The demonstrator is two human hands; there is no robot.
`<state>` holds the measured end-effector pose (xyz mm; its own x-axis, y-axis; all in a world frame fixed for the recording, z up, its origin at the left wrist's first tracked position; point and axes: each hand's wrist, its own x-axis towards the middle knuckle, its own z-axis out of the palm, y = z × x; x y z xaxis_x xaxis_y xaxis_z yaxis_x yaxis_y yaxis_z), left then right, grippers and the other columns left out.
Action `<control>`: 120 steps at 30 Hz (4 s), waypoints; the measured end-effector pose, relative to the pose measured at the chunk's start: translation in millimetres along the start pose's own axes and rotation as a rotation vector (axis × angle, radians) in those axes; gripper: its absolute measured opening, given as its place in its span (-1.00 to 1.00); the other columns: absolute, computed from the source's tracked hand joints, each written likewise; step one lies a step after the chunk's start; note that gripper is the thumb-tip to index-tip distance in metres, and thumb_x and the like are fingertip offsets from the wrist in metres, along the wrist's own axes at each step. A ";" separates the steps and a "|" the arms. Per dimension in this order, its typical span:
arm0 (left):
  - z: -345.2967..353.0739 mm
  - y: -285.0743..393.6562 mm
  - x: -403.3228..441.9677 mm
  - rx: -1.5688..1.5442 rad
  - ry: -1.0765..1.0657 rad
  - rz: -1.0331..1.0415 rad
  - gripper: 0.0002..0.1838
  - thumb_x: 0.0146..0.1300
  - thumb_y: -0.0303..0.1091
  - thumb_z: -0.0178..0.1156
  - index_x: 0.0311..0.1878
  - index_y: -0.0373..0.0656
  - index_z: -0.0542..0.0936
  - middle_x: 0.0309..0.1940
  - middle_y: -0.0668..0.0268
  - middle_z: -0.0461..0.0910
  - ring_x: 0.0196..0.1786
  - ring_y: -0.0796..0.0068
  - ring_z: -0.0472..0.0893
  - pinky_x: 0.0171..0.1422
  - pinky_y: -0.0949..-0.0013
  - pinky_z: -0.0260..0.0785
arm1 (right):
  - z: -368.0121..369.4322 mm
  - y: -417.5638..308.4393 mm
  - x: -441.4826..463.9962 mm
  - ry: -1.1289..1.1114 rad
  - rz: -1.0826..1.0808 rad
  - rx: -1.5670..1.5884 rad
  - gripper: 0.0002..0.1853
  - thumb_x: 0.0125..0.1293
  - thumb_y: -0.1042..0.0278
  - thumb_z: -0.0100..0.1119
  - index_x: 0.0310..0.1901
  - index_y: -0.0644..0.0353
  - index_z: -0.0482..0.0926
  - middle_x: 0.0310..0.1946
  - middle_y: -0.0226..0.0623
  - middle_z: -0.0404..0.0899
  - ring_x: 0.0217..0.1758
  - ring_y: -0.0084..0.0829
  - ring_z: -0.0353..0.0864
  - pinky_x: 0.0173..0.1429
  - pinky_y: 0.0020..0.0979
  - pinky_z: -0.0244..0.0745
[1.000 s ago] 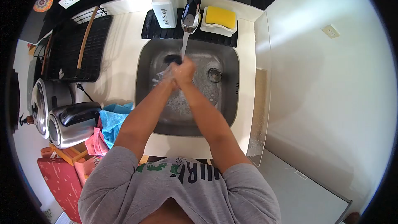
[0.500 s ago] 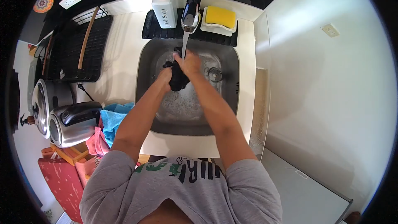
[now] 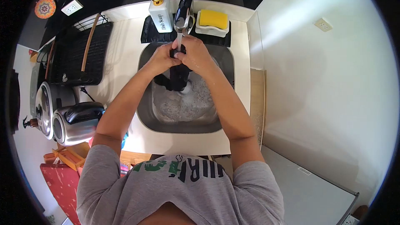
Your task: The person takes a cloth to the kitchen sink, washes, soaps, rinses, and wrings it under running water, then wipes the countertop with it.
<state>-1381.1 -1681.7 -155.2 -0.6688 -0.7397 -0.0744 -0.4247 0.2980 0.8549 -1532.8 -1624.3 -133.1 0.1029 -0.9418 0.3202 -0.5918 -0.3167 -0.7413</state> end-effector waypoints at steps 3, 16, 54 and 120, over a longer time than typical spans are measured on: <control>2.1 2.4 1.8 -0.111 -0.020 0.115 -0.60 -0.13 -0.28 0.36 -0.20 -0.30 0.58 -0.39 0.01 0.61 -0.24 0.09 0.63 -0.08 0.26 0.43 | -9.3 -19.9 -2.2 0.108 0.063 0.162 -0.71 -0.07 0.49 0.31 -0.23 0.20 0.57 -0.38 -0.22 0.57 -0.34 -0.23 0.55 -0.17 -0.33 0.44; -23.7 80.3 -36.8 -0.669 0.178 -0.165 -0.77 0.22 -0.40 0.21 -0.11 -0.34 0.60 -0.29 0.29 0.65 -0.27 0.54 0.63 -0.14 0.48 0.48 | 90.7 65.0 -54.6 0.291 0.927 1.159 -0.28 0.27 -0.32 -0.07 0.21 0.16 0.40 0.19 -0.23 0.40 0.26 -0.31 0.33 0.34 -0.33 0.16; 130.2 -172.4 23.5 -2.447 -0.481 -0.089 -0.43 0.36 0.22 -0.22 -0.08 -0.11 0.51 -0.21 0.18 0.58 -0.14 0.24 0.59 0.04 0.18 0.44 | 140.1 34.5 -34.0 0.507 0.340 0.147 -0.75 -0.03 0.29 0.27 -0.53 0.32 0.49 -0.53 -0.12 0.54 -0.42 -0.13 0.55 -0.25 -0.31 0.44; 121.7 -154.9 22.3 -1.684 0.013 -0.354 -0.63 0.33 -0.02 -0.02 -0.19 -0.13 0.56 -0.38 0.31 0.58 -0.27 0.48 0.59 -0.14 0.42 0.46 | 143.5 100.5 -30.5 0.487 0.515 0.323 -0.72 0.05 0.22 0.32 -0.40 0.31 0.56 -0.46 -0.06 0.58 -0.39 -0.18 0.57 -0.25 -0.25 0.44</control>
<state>-1404.6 -1670.9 -351.8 -0.6829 -0.6318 -0.3667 0.5245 -0.7735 0.3558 -1480.7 -1643.6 -302.1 -0.5284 -0.8471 0.0564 -0.2000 0.0596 -0.9780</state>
